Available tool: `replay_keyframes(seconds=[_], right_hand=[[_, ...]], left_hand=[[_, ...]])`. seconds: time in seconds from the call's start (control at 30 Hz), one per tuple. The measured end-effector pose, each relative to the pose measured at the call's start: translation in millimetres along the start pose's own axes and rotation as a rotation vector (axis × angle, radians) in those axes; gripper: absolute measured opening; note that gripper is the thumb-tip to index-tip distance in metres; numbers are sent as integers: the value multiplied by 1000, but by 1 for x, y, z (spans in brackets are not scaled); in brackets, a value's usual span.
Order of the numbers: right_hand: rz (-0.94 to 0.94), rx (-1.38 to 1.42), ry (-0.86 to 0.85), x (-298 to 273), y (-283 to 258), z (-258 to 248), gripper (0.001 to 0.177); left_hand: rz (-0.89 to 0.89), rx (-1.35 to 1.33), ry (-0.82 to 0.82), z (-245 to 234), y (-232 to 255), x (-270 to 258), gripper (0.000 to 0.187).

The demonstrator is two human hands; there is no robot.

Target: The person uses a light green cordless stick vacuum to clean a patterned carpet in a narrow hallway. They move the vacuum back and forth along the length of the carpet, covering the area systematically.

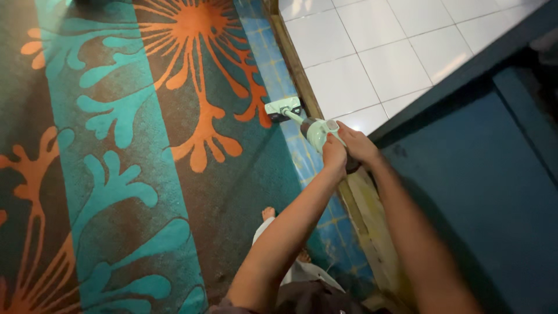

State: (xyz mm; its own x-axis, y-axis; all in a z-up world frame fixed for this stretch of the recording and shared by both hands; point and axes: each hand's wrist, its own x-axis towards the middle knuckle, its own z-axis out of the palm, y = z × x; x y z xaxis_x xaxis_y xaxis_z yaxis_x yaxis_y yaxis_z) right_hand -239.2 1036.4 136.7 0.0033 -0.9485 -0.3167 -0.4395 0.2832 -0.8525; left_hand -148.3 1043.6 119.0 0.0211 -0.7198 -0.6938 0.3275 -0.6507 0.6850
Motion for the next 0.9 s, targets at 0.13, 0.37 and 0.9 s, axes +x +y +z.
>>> replay_keyframes(seconds=[0.13,0.37,0.9], right_hand=[[-38,-4,2,-37,19,-5,53],[119,2,15,-98,21,-16,52],[11,-105,-40,-196,30,-29,50]], left_hand=[[-28,-97,-38,-3,-25,-41,65],[-31,-4,-18,2,-51,-94,66],[-29,-102,-103,-8,-115,-179,60]])
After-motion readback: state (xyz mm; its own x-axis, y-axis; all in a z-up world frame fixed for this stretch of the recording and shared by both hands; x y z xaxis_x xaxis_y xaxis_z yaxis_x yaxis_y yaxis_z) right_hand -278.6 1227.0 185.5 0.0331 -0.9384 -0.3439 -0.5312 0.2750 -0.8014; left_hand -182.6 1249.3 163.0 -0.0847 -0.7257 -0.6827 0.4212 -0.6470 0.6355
